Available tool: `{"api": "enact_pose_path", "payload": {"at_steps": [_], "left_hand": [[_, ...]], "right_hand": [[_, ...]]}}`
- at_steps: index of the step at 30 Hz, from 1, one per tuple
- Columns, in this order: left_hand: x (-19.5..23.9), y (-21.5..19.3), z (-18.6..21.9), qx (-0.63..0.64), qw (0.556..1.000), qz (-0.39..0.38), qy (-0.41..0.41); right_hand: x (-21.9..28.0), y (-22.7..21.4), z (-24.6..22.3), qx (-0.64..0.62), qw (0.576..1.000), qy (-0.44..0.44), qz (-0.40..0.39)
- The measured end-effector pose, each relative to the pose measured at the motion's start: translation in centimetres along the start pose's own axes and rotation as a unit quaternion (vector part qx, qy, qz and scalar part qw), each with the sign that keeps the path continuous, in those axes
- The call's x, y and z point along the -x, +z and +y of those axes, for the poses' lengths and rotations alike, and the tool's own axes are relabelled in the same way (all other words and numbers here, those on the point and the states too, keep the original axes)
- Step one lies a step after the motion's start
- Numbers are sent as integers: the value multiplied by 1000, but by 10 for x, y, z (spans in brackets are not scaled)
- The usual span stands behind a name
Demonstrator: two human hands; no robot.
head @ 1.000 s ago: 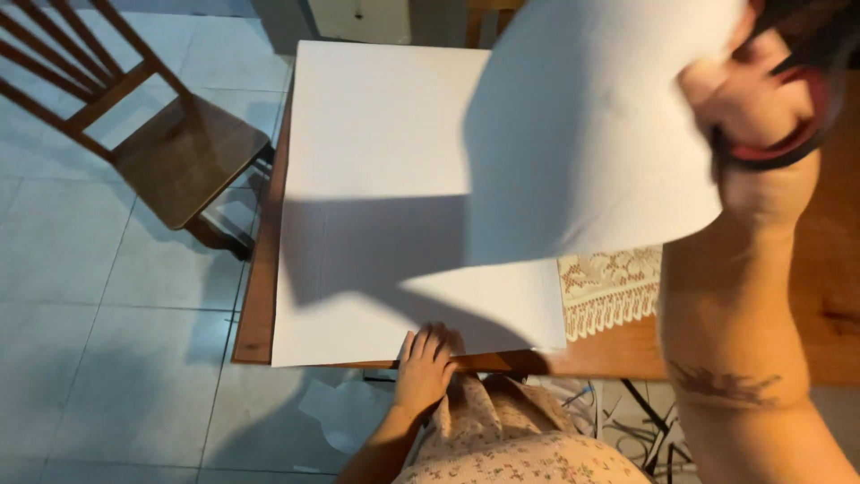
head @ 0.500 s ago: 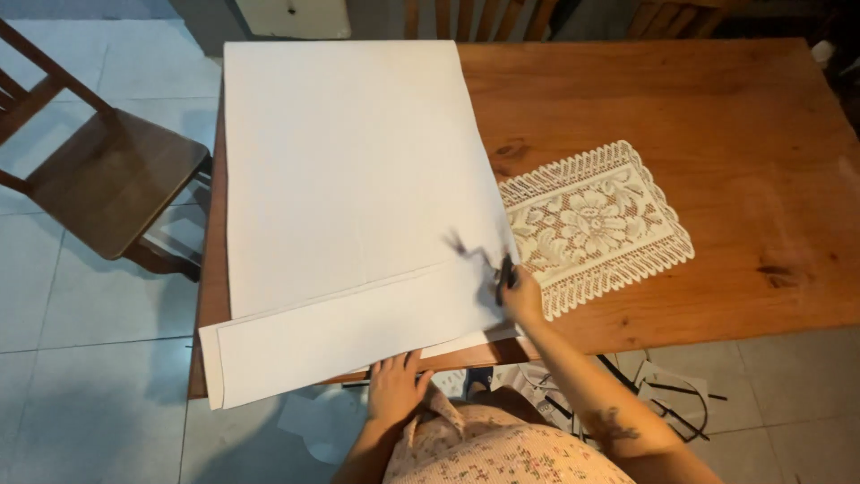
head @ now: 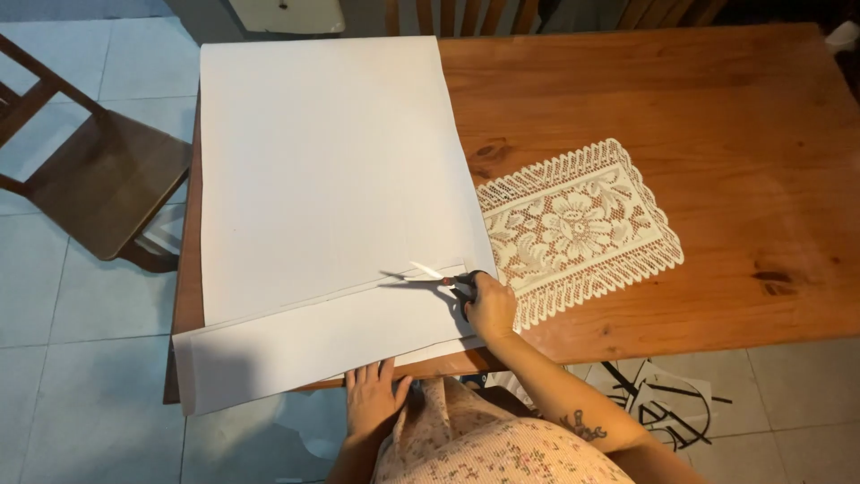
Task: Cutting large white sheets into smaller rectangular strips using scissors and organizing them into a stack.
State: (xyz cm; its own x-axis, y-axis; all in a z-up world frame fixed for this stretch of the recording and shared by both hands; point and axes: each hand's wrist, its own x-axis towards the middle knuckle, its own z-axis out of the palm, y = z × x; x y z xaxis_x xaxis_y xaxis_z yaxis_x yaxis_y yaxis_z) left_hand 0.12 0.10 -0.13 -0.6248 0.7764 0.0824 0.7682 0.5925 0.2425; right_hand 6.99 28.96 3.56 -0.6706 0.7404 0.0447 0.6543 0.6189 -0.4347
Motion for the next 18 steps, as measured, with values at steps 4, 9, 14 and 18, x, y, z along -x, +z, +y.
{"api": "enact_pose_path", "payload": {"at_steps": [4, 9, 14, 18], "left_hand": [[-1, -2, 9, 21, 999, -26, -42], [-2, -1, 17, 35, 997, -26, -70], [-8, -17, 24, 26, 997, 11, -65], [-9, -26, 29, 40, 997, 37, -53]], "right_hand": [[-1, 6, 8, 27, 999, -42, -3], [-12, -2, 3, -130, 988, 31, -74], [-46, -3, -23, -306, 945, -48, -105], [-117, -1, -46, -355, 929, -94, 39]]}}
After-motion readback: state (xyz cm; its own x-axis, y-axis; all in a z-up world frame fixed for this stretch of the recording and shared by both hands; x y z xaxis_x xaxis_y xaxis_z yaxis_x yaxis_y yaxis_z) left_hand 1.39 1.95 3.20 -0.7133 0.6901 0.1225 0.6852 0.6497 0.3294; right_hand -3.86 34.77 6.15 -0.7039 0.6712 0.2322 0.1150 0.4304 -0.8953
